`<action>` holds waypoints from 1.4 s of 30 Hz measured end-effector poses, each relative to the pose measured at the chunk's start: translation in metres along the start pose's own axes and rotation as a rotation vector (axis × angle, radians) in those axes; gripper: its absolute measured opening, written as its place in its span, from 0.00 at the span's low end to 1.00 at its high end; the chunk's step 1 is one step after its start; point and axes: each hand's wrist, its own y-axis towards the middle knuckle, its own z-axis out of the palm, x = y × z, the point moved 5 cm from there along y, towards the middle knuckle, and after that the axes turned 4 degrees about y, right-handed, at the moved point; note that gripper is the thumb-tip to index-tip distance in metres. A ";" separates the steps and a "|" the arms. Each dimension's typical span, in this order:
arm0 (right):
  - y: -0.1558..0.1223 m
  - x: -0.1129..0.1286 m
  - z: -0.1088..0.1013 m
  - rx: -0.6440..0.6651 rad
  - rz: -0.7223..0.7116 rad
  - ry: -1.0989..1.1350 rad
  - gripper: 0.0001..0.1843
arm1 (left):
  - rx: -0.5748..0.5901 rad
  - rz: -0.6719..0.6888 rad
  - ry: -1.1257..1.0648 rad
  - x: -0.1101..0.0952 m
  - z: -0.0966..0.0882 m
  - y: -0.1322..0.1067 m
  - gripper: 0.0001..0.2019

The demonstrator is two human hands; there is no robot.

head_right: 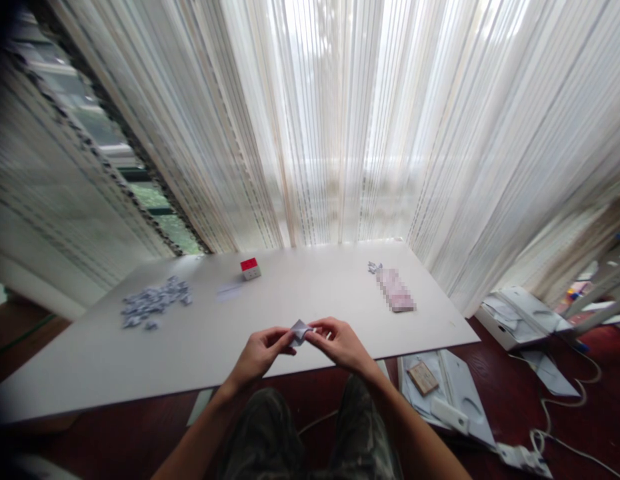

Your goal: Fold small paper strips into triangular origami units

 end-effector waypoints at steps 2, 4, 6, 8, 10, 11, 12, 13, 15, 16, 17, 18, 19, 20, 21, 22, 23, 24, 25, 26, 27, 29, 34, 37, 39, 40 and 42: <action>-0.003 0.006 0.002 0.019 -0.037 0.017 0.18 | 0.022 -0.036 -0.062 0.003 0.004 -0.001 0.19; -0.005 0.006 0.005 0.072 -0.009 0.073 0.19 | 0.064 -0.057 -0.089 0.004 0.008 -0.003 0.19; -0.007 0.003 0.008 0.114 0.039 0.122 0.20 | 0.080 -0.067 -0.098 0.006 0.009 -0.005 0.19; -0.007 0.000 0.009 0.141 0.059 0.159 0.21 | 0.073 -0.079 -0.103 0.007 0.008 -0.008 0.19; -0.008 -0.001 0.009 0.173 0.048 0.205 0.20 | 0.074 -0.101 -0.120 0.008 0.007 -0.011 0.19; -0.009 0.000 0.009 0.189 0.035 0.225 0.19 | 0.080 -0.114 -0.133 0.009 0.006 -0.013 0.18; -0.010 0.001 0.010 0.206 0.021 0.237 0.18 | 0.086 -0.127 -0.149 0.009 0.006 -0.015 0.18; -0.011 0.003 0.010 0.220 0.006 0.237 0.17 | 0.094 -0.138 -0.165 0.009 0.006 -0.016 0.18; -0.014 0.008 0.009 0.228 -0.035 0.199 0.16 | 0.101 -0.162 -0.202 0.009 0.006 -0.019 0.18; -0.016 0.012 0.008 0.224 -0.069 0.161 0.15 | 0.098 -0.172 -0.220 0.009 0.007 -0.020 0.18; -0.018 0.016 0.007 0.213 -0.111 0.112 0.14 | 0.093 -0.180 -0.236 0.009 0.007 -0.020 0.18; -0.019 0.021 0.006 0.201 -0.161 0.057 0.14 | 0.093 -0.185 -0.245 0.008 0.008 -0.021 0.18; -0.021 0.026 0.005 0.194 -0.211 0.003 0.14 | 0.097 -0.187 -0.247 0.008 0.009 -0.021 0.18; -0.023 0.031 0.005 0.193 -0.256 -0.046 0.14 | 0.106 -0.185 -0.242 0.007 0.011 -0.022 0.19; -0.024 0.035 0.005 0.197 -0.292 -0.085 0.14 | 0.116 -0.182 -0.233 0.006 0.012 -0.022 0.19; -0.025 0.037 0.005 0.200 -0.314 -0.111 0.15 | 0.121 -0.177 -0.224 0.005 0.013 -0.022 0.19; -0.026 0.038 0.005 0.196 -0.320 -0.120 0.15 | 0.116 -0.173 -0.216 0.005 0.014 -0.022 0.19; -0.025 0.038 0.004 0.178 -0.306 -0.111 0.15 | 0.103 -0.169 -0.208 0.004 0.014 -0.021 0.19; -0.024 0.035 0.003 0.146 -0.270 -0.085 0.16 | 0.086 -0.164 -0.202 0.004 0.014 -0.021 0.19; -0.023 0.032 0.001 0.110 -0.215 -0.049 0.17 | 0.068 -0.159 -0.196 0.004 0.013 -0.021 0.18; -0.022 0.027 0.000 0.077 -0.150 -0.008 0.18 | 0.053 -0.153 -0.190 0.004 0.013 -0.021 0.18; -0.019 0.018 0.000 0.045 -0.028 0.052 0.19 | 0.029 -0.140 -0.183 0.005 0.014 -0.020 0.18; -0.014 0.004 0.007 0.010 0.054 0.051 0.19 | -0.017 -0.116 -0.204 0.013 0.018 -0.014 0.19; -0.009 -0.004 0.009 -0.041 0.051 0.060 0.19 | -0.036 -0.156 -0.207 0.023 0.020 -0.010 0.20; -0.005 -0.009 0.010 -0.046 0.045 0.046 0.19 | -0.039 -0.191 -0.212 0.029 0.022 -0.007 0.21; -0.004 -0.012 0.010 -0.048 0.042 0.037 0.19 | -0.040 -0.203 -0.217 0.032 0.022 -0.005 0.21; 0.000 -0.018 0.009 -0.057 0.039 0.021 0.19 | -0.047 -0.211 -0.229 0.037 0.023 -0.002 0.22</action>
